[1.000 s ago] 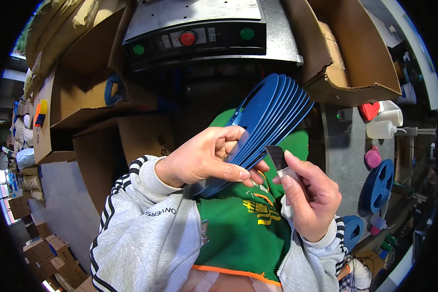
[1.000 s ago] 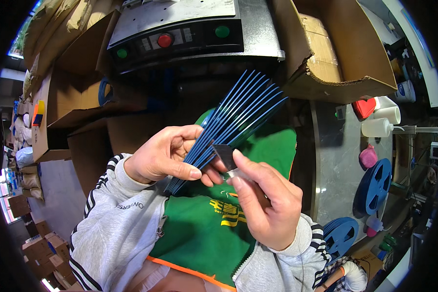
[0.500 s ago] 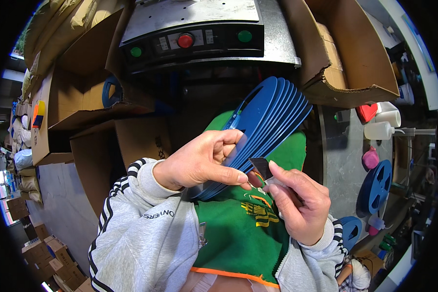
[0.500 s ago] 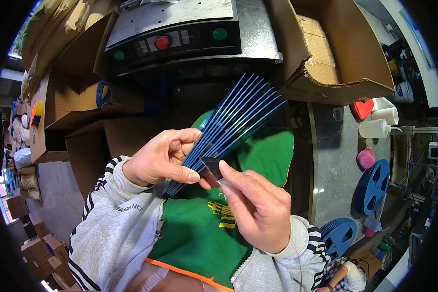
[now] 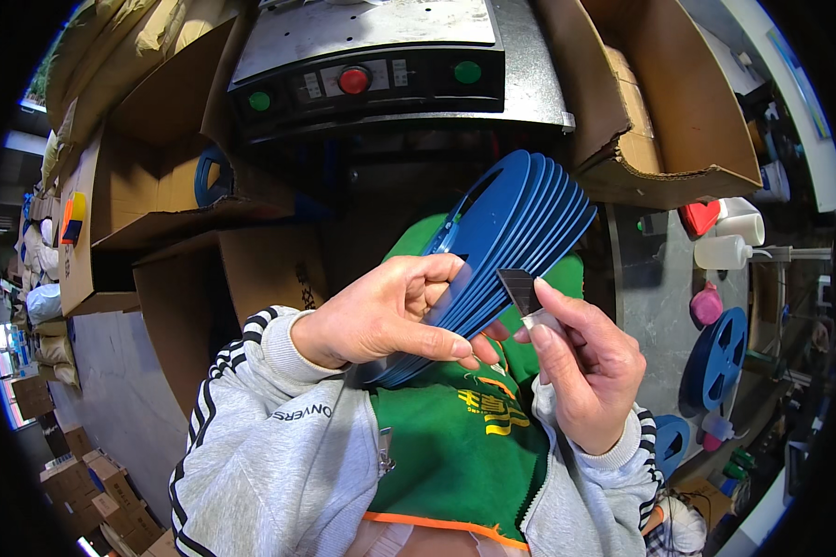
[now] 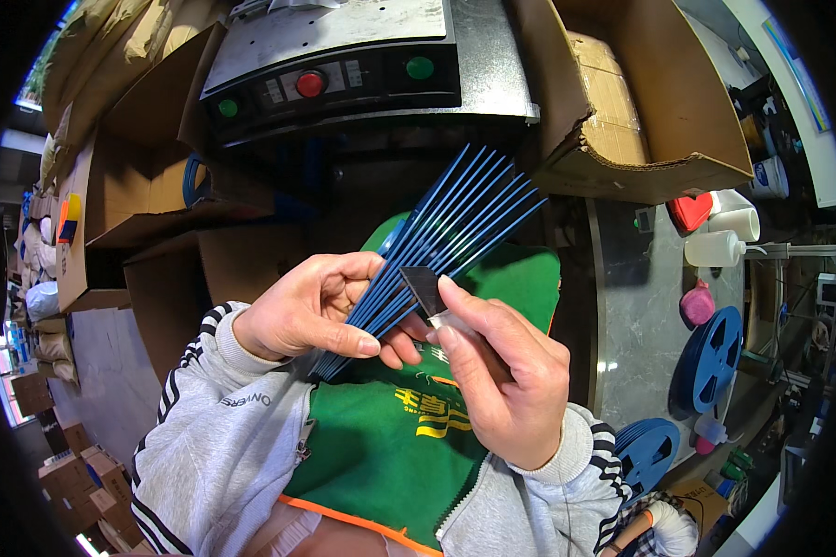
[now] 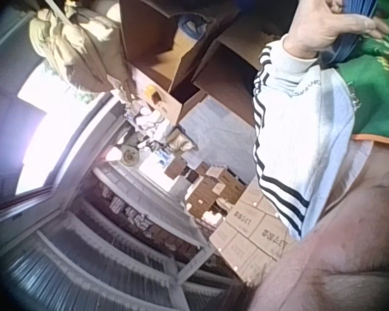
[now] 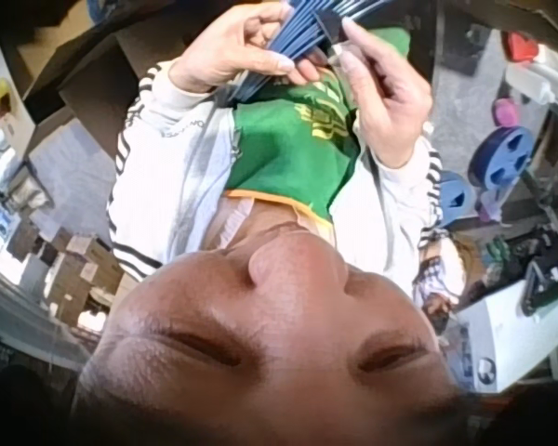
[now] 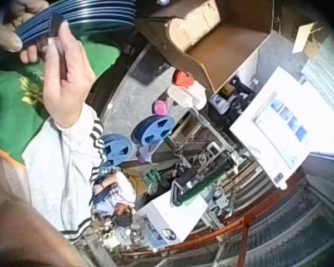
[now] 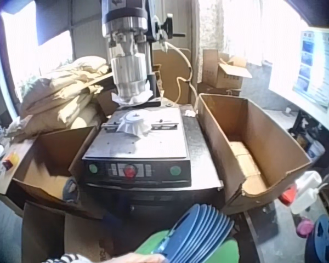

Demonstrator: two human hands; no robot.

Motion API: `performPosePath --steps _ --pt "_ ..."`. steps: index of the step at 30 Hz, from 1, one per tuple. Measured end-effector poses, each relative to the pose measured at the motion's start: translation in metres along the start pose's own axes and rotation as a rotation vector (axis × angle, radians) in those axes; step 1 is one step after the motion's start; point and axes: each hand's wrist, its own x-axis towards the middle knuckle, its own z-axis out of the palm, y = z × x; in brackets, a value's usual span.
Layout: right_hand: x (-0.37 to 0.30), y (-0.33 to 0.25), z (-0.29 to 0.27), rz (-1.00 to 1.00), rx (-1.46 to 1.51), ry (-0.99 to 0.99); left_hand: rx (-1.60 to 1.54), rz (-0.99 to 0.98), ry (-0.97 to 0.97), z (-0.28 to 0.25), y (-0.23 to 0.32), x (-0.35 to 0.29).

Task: The person uses a utility knife to scrape edges of stacked blue plastic spools, then wipes each spool with a pink cloth. The person stacks the cleaned spools on a table in a workshop setting.

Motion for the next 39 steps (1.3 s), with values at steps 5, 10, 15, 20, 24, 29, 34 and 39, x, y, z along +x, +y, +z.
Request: performPosePath --steps 5,10,15,20,24,29,34,39 --pt "0.001 0.000 0.002 -0.035 -0.046 -0.056 0.007 -0.009 -0.014 -0.002 -0.001 -0.001" --pt "0.003 -0.003 0.003 -0.047 -0.091 -0.106 -0.016 0.010 -0.023 -0.004 -0.001 -0.001" --pt "0.002 -0.007 0.004 0.059 -0.016 0.005 -0.015 -0.021 0.006 -0.004 -0.002 -0.003" --pt "0.001 -0.009 0.003 -0.124 -0.101 -0.165 0.049 0.031 0.031 -0.004 -0.003 -0.003" --pt "0.004 -0.007 0.002 -0.027 -0.028 -0.019 -0.037 0.004 0.001 -0.002 -0.002 -0.004" --pt "0.008 -0.006 0.002 -0.027 -0.083 -0.058 -0.013 0.022 -0.007 -0.001 -0.004 -0.002" --pt "0.008 -0.011 0.004 -0.081 -0.125 -0.014 -0.022 0.022 0.002 -0.002 -0.005 -0.003" --pt "0.008 -0.014 0.004 -0.057 -0.120 -0.077 -0.018 0.031 -0.016 -0.003 -0.005 -0.003"
